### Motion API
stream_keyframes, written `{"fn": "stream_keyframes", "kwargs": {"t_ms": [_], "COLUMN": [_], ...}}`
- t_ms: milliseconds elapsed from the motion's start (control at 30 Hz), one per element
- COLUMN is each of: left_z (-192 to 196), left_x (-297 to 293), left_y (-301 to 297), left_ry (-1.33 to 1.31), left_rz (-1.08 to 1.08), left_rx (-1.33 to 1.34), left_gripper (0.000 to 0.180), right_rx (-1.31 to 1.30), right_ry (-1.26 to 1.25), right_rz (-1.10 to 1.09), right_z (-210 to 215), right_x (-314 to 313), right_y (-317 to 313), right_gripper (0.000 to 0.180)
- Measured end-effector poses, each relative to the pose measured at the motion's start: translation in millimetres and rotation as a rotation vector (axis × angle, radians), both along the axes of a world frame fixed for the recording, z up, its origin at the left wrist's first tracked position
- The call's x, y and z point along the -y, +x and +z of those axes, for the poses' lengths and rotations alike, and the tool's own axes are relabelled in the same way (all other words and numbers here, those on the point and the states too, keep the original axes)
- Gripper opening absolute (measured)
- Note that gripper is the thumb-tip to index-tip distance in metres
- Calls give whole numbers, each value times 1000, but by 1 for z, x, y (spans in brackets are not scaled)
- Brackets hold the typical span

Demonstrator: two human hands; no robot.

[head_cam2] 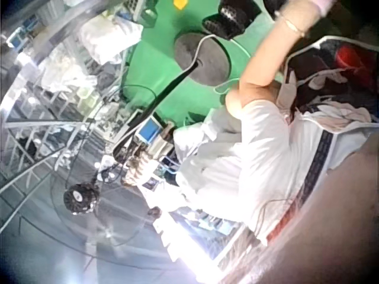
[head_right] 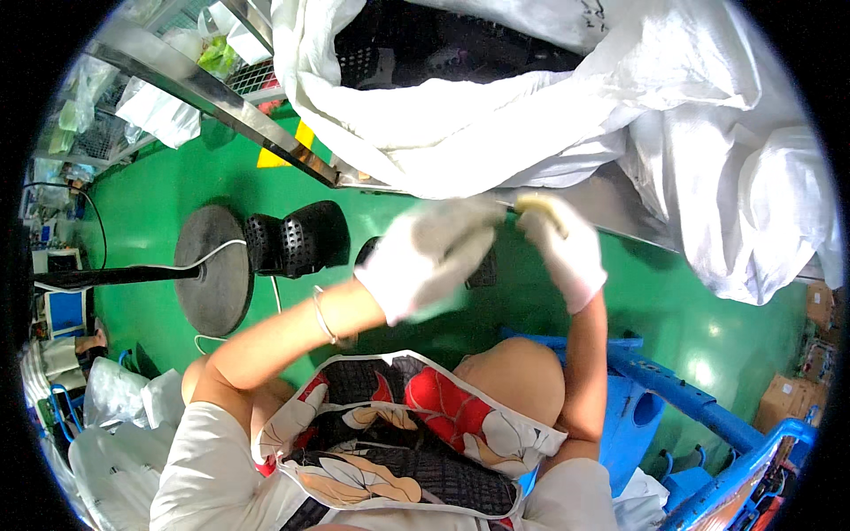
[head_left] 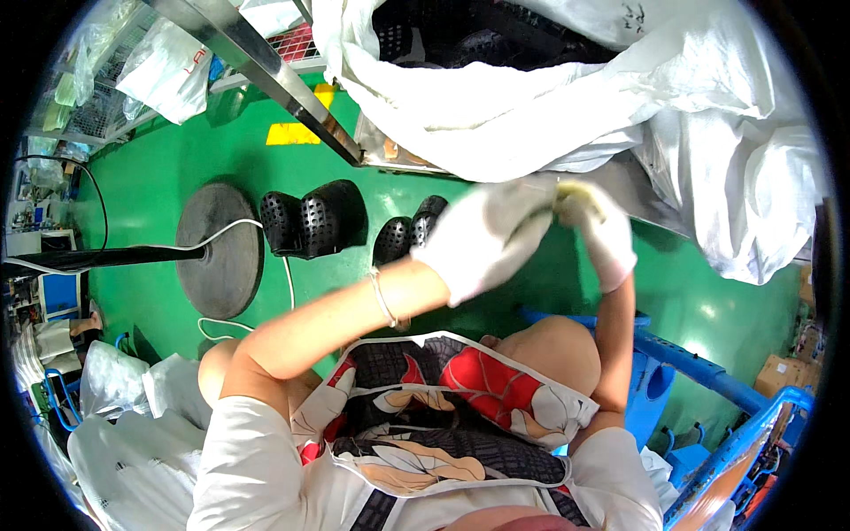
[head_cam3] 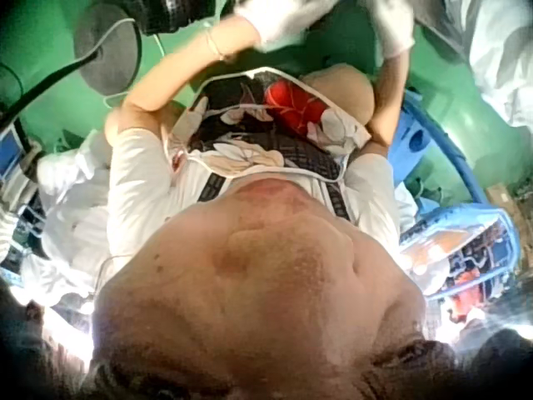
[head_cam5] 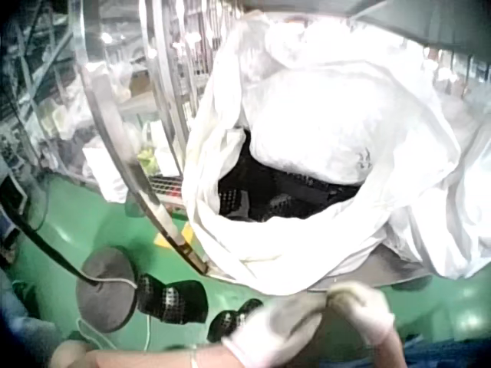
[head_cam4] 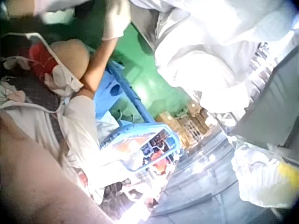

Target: The person sits on a low stool and assembles shoes by inserting black plastic shoe trees into the uppers. They retrieve the shoe trees from a white sack, place them into the shoes on a metal table, and then move the assembled shoes to a nearby conveyor belt.

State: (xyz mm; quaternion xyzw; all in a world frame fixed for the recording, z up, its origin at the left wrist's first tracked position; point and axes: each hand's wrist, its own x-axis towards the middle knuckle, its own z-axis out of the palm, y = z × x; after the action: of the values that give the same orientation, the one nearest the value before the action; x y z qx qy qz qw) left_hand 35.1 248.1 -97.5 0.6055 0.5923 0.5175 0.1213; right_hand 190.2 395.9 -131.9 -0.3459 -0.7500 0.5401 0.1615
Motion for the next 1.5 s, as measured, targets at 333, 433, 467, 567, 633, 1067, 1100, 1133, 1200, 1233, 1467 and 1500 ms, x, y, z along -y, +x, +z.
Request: {"fn": "stream_keyframes", "kwargs": {"t_ms": [333,433,467,567,633,1067,1100,1133,1200,1233,1467,1500], "left_z": [-26,-29,-27,-39,-45,-41,-30,-25,-46,-49,-61,-61], "left_x": [-56,-44,-39,-35,-35,-39,-44,-47,-52,-56,-49,-48], "left_y": [-68,-66,-71,-81,-77,-98,-91,-90,-102,-102,-94,-95], "left_ry": [-587,-834,-845,-759,-714,-186,-251,-389,-369,-368,-279,-258], "left_rz": [113,-74,-130,-173,-159,630,556,483,429,401,397,394], "left_rx": [-356,-600,-574,-514,-515,-504,-485,-473,-463,-455,-472,-459], "left_gripper": [53,53,53,58,54,42,46,50,40,37,33,33], "right_rx": [297,765,747,831,828,368,374,293,89,88,-180,-181], "right_ry": [923,876,951,812,817,560,559,325,-161,-161,-579,-580], "right_rz": [465,448,383,275,264,-359,-365,-381,-353,-357,-425,-423], "right_z": [40,28,23,28,20,2,-2,-8,1,6,10,11], "right_x": [-71,-80,-82,-79,-81,-118,-128,-136,-125,-121,-126,-124], "right_y": [-153,-137,-128,-106,-101,-134,-137,-147,-163,-165,-160,-161], "right_gripper": [30,33,33,31,31,90,90,93,101,101,87,87]}}
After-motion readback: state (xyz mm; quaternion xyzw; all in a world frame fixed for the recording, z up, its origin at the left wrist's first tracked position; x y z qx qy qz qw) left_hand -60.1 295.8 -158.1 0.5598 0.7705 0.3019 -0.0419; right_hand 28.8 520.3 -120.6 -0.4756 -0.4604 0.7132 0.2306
